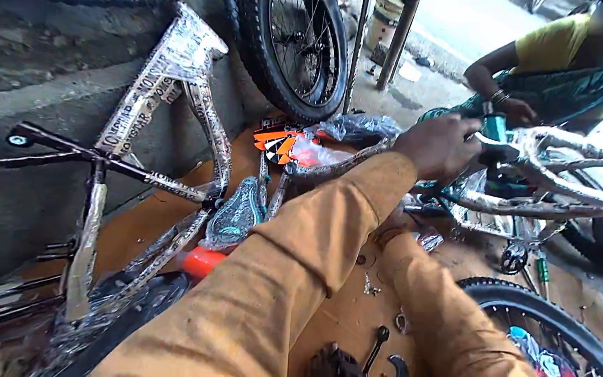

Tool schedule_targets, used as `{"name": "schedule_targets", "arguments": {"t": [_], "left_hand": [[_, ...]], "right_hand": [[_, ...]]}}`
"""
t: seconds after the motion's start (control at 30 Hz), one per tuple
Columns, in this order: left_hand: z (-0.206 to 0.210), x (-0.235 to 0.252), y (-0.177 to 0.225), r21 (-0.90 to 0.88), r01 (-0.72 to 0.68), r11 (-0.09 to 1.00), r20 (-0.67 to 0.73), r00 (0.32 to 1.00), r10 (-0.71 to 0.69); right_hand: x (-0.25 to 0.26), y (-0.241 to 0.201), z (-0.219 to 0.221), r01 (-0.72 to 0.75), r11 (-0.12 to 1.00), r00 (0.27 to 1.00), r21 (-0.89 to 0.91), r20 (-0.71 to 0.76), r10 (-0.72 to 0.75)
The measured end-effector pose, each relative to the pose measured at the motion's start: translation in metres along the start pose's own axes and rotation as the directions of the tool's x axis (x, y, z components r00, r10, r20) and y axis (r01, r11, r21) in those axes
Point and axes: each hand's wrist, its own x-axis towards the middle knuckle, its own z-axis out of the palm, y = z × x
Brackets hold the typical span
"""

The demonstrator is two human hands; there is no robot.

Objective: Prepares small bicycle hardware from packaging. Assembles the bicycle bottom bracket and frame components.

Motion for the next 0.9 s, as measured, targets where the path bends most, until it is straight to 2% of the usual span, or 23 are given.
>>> {"name": "schedule_targets", "arguments": {"t": [0.1, 0.17, 0.33, 0.47, 0.6, 0.7, 0.8, 0.83, 0.9], "left_hand": [[-0.002, -0.006, 0.001, -0.011, -0.003, 1.000, 0.020, 1.000, 0.003], [-0.002, -0.004, 0.002, -0.034, -0.005, 0.999, 0.027, 1.000, 0.006], [-0.006, 0.001, -0.002, -0.097, 0.040, 0.995, 0.102, 0.994, -0.030], [-0.008, 0.006, -0.004, -0.140, 0.055, 0.989, 0.093, 0.995, -0.042], [-0.006, 0.006, -0.005, -0.138, 0.053, 0.989, 0.077, 0.996, -0.043], [-0.007, 0.003, -0.003, -0.094, 0.048, 0.994, 0.077, 0.996, -0.041], [-0.009, 0.002, -0.002, -0.091, 0.059, 0.994, 0.087, 0.995, -0.051], [-0.009, 0.002, -0.002, -0.104, 0.062, 0.993, 0.090, 0.995, -0.053], [-0.009, 0.006, -0.003, -0.118, 0.047, 0.992, 0.084, 0.996, -0.037]], "right_hand": [[0.071, 0.027, -0.021, 0.079, 0.991, 0.993, 0.110, 0.083, -0.089], [0.100, 0.044, -0.042, 0.110, 0.985, 0.992, 0.132, 0.049, -0.118], [0.116, 0.078, -0.081, 0.130, 0.986, 0.980, 0.109, -0.163, -0.111], [0.115, 0.103, -0.084, 0.117, 0.983, 0.942, 0.139, -0.328, -0.066], [0.101, 0.099, -0.070, 0.191, 0.942, 0.962, 0.277, -0.241, -0.124], [0.097, 0.069, -0.067, 0.257, 0.940, 0.959, 0.223, -0.181, -0.219], [0.110, 0.043, -0.080, 0.187, 0.943, 0.981, 0.274, -0.106, -0.164], [0.116, 0.044, -0.085, 0.195, 0.949, 0.979, 0.247, -0.106, -0.173], [0.122, 0.053, -0.097, 0.270, 0.961, 0.960, 0.066, -0.090, -0.263]]}}
